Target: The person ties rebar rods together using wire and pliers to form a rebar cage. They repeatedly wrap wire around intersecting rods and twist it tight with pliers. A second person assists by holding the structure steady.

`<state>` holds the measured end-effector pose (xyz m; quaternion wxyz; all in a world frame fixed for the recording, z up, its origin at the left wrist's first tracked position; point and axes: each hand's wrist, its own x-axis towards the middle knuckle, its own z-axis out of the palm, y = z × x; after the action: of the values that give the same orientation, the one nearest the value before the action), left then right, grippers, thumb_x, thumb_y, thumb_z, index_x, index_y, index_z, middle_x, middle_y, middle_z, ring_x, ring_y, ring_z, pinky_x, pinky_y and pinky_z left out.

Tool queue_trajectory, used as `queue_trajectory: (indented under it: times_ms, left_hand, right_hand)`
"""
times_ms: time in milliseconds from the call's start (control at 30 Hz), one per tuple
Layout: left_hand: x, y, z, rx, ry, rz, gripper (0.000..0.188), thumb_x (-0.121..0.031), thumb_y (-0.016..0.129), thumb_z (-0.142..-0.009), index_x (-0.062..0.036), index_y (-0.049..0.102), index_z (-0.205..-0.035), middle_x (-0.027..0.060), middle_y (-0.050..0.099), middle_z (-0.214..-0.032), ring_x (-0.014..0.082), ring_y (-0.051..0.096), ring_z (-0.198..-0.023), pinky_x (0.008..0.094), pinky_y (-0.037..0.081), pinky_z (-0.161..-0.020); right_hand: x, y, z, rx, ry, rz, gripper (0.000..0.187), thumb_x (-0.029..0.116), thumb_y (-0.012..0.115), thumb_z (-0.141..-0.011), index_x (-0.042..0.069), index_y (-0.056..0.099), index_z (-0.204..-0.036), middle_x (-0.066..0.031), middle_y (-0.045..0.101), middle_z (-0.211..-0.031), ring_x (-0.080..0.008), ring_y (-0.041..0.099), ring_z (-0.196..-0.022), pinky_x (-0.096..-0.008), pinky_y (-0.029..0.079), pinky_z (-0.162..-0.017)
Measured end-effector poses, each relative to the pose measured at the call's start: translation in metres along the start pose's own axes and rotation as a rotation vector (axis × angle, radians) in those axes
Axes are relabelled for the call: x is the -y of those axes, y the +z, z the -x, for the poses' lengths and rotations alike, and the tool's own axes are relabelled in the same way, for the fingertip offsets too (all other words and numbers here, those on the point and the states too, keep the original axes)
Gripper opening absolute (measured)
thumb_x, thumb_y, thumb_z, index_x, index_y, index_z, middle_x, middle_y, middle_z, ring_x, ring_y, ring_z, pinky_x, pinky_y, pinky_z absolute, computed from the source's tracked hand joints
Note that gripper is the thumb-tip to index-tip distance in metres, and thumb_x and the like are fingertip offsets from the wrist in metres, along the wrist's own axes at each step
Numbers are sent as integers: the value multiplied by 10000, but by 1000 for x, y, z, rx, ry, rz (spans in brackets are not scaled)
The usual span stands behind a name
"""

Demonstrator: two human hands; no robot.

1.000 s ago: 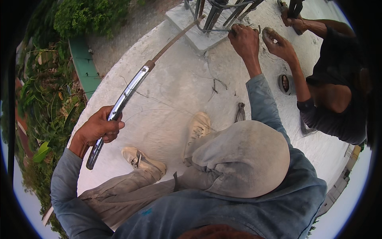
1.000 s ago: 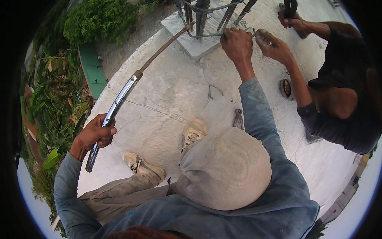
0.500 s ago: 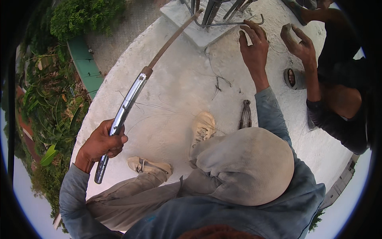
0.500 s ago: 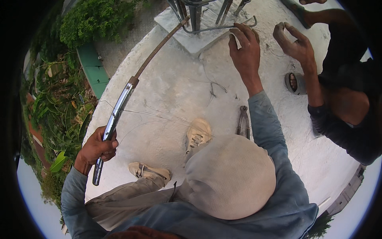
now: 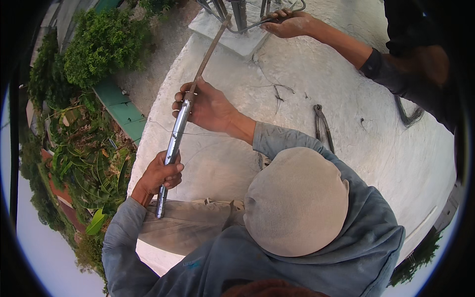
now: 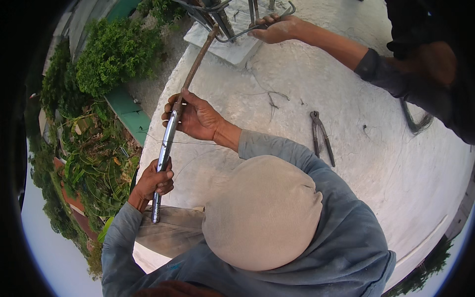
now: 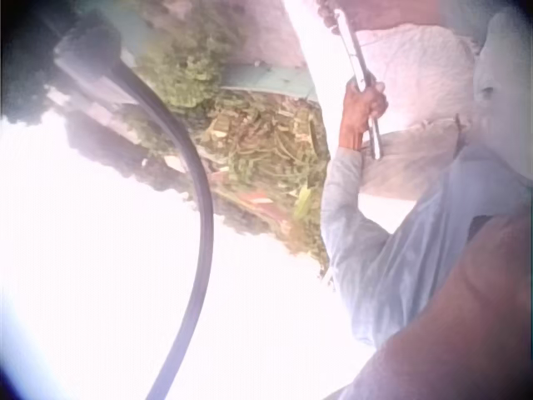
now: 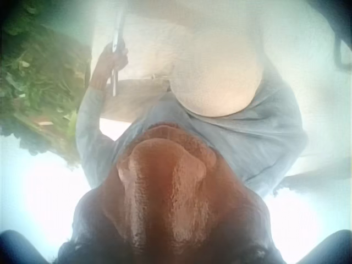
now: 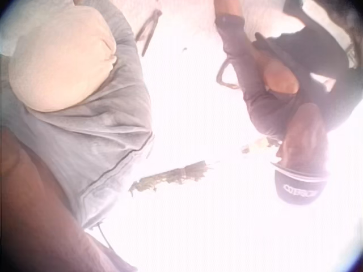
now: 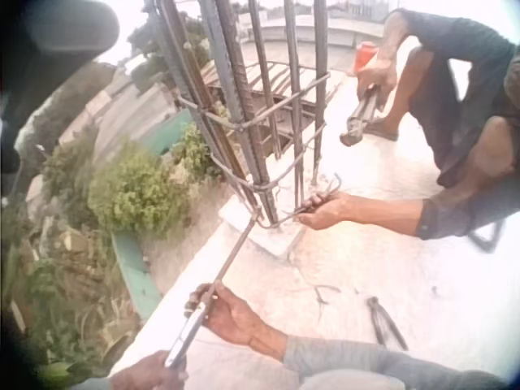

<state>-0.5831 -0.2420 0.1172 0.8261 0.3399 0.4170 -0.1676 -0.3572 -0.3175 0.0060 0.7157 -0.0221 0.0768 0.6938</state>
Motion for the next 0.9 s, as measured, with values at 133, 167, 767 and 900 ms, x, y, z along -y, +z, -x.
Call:
queue_trajectory:
  times_ms: [133, 167, 767, 900]
  left_hand:
    - [1, -8, -2, 28, -43, 31, 253, -15, 683, -971, -119, 463, -899, -46, 395, -567, 67, 378, -401, 255, 299, -392]
    - [1, -8, -3, 43, -50, 39, 254, -14, 686, -968, -119, 467, -895, -45, 399, -568, 70, 381, -400, 257, 304, -394]
    - [17, 4, -5, 28, 6, -12, 263, -12, 676, -965, -119, 453, -875, -46, 412, -549, 66, 392, -381, 262, 320, -367]
    - [18, 7, -3, 42, 38, -19, 261, -23, 679, -967, -122, 458, -869, -51, 413, -552, 63, 398, -383, 262, 322, -368]
  right_hand:
    - [-15, 20, -28, -192, 53, -45, 571, 454, 665, -1036, 198, 347, -637, 33, 382, -543, -147, 416, -524, -352, 413, -637]
    - [-16, 24, -30, -199, 28, -33, 558, 442, 674, -1030, 197, 358, -642, 31, 388, -549, -147, 420, -525, -356, 416, -631]
    - [-17, 45, -19, -498, -15, 84, 383, 278, 660, -1008, 199, 387, -751, 43, 322, -621, -131, 338, -541, -342, 358, -570]
    - [-21, 47, -17, -496, -52, 105, 407, 257, 658, -1000, 207, 359, -728, 51, 296, -630, -124, 318, -549, -323, 326, -549]
